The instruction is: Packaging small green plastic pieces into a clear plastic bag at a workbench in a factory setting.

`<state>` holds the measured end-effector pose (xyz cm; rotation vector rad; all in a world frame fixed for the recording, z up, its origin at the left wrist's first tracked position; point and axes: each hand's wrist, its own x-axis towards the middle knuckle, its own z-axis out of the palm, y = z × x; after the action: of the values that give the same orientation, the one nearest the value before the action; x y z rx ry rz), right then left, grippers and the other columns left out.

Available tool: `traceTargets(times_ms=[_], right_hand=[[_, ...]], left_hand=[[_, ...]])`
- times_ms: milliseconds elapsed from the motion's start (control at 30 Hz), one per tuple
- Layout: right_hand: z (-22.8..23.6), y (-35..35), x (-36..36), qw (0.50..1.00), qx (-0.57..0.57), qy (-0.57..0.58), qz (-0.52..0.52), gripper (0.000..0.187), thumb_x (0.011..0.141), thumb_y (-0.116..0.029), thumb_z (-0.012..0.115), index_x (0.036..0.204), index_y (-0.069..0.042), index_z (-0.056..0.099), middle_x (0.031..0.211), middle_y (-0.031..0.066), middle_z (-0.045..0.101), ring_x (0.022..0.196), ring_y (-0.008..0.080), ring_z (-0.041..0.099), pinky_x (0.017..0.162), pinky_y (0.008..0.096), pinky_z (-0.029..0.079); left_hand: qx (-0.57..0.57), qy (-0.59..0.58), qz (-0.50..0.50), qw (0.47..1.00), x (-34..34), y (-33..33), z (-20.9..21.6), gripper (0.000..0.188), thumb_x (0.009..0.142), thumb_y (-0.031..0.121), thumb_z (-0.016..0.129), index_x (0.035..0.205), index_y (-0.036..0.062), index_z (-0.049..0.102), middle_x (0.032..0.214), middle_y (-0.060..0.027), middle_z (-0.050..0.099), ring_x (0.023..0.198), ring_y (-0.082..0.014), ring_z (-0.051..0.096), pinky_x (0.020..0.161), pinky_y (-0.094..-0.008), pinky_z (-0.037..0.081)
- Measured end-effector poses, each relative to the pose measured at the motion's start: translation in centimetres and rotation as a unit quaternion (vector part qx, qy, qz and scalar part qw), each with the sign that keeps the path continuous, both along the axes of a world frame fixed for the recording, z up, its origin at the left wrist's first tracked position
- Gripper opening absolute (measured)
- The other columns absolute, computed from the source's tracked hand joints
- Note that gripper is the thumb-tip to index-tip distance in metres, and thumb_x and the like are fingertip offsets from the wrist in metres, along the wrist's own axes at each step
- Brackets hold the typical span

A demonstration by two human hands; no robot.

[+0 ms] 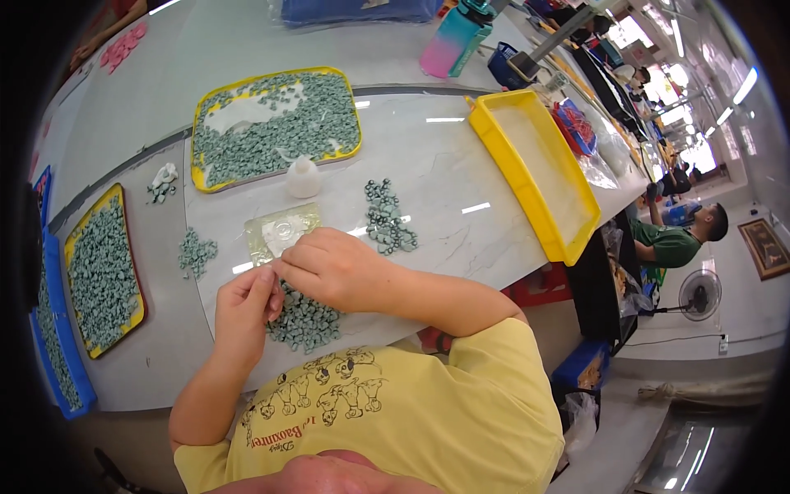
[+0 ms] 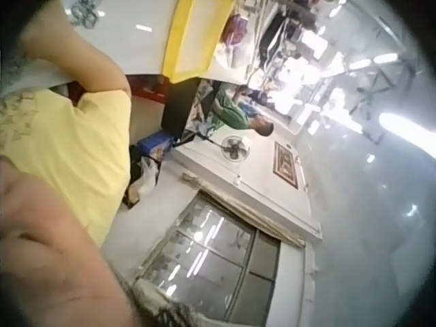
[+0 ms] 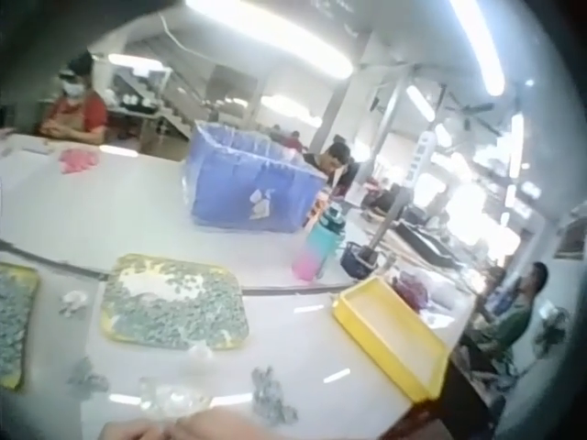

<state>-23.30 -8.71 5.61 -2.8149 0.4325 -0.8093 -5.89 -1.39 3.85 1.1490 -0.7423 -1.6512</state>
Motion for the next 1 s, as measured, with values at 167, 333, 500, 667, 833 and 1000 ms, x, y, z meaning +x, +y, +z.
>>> traceTargets(times_ms=[167,333,500,667,833,1000], right_hand=[[0.3,-0.1,-0.3,1.0,-0.003,-0.021,0.015,0.029,0.07,-0.006,0.06,0.099,0.001,0.058,0.09,0.0095,0.058,0.078,0.0242,0.056,0.065,0.034,0.045],[0.9,0.2,-0.2,1.0,-0.014,0.008,0.017,0.029,0.068,-0.006,0.061,0.096,0.002,0.058,0.087,0.0097,0.057,0.075,0.0238,0.055,0.064,0.0341,0.045],[0.3,0.0,-0.1,0.999,-0.025,0.024,0.013,0.028,0.068,-0.005,0.062,0.094,0.003,0.058,0.086,0.0103,0.057,0.073,0.0237,0.055,0.063,0.0336,0.045],[-0.3,-0.6,0.2,1.0,-0.011,-0.018,0.013,0.027,0.069,-0.005,0.063,0.095,0.001,0.059,0.084,0.0075,0.057,0.072,0.0222,0.055,0.061,0.0321,0.044],[-1.4,-2.3,0.5,1.0,-0.026,-0.002,-0.012,0.026,0.068,-0.005,0.064,0.094,-0.003,0.06,0.083,0.005,0.058,0.071,0.0207,0.055,0.059,0.0307,0.043],[-2.2,-2.8,1.7,0.996,-0.05,0.014,-0.065,0.024,0.066,-0.005,0.065,0.09,-0.005,0.063,0.082,0.0044,0.059,0.071,0.0203,0.056,0.058,0.0308,0.043]], left_hand=[[0.007,-0.004,0.003,1.0,-0.4,0.1,0.7,0.023,0.093,0.017,0.049,0.096,-0.0025,0.06,0.064,0.0013,0.047,0.056,-0.0046,0.04,0.049,-0.0192,0.032],[-0.013,-0.048,-0.003,0.999,-0.5,0.3,0.3,0.023,0.092,0.014,0.049,0.101,-0.0038,0.059,0.069,0.0009,0.047,0.059,-0.0045,0.041,0.051,-0.0188,0.033],[-0.045,-0.075,-0.006,0.996,-0.4,0.2,0.0,0.022,0.091,0.008,0.047,0.106,-0.0047,0.058,0.075,0.0004,0.046,0.061,-0.005,0.043,0.052,-0.0192,0.036],[-0.08,-0.11,0.001,0.991,-0.2,-0.2,-0.1,0.022,0.089,0.002,0.048,0.107,-0.0052,0.056,0.082,-0.0032,0.054,0.066,-0.0066,0.05,0.057,-0.0188,0.042],[-0.038,-0.035,0.075,0.996,1.1,-0.6,-0.8,0.016,0.088,0.003,0.051,0.102,-0.0048,0.055,0.084,-0.0078,0.06,0.064,-0.0081,0.053,0.057,-0.0195,0.044],[-0.008,-0.028,0.076,0.997,3.7,-0.5,-1.1,0.01,0.088,0.004,0.052,0.094,-0.0034,0.055,0.082,-0.0072,0.06,0.06,-0.0082,0.052,0.052,-0.0206,0.043]])
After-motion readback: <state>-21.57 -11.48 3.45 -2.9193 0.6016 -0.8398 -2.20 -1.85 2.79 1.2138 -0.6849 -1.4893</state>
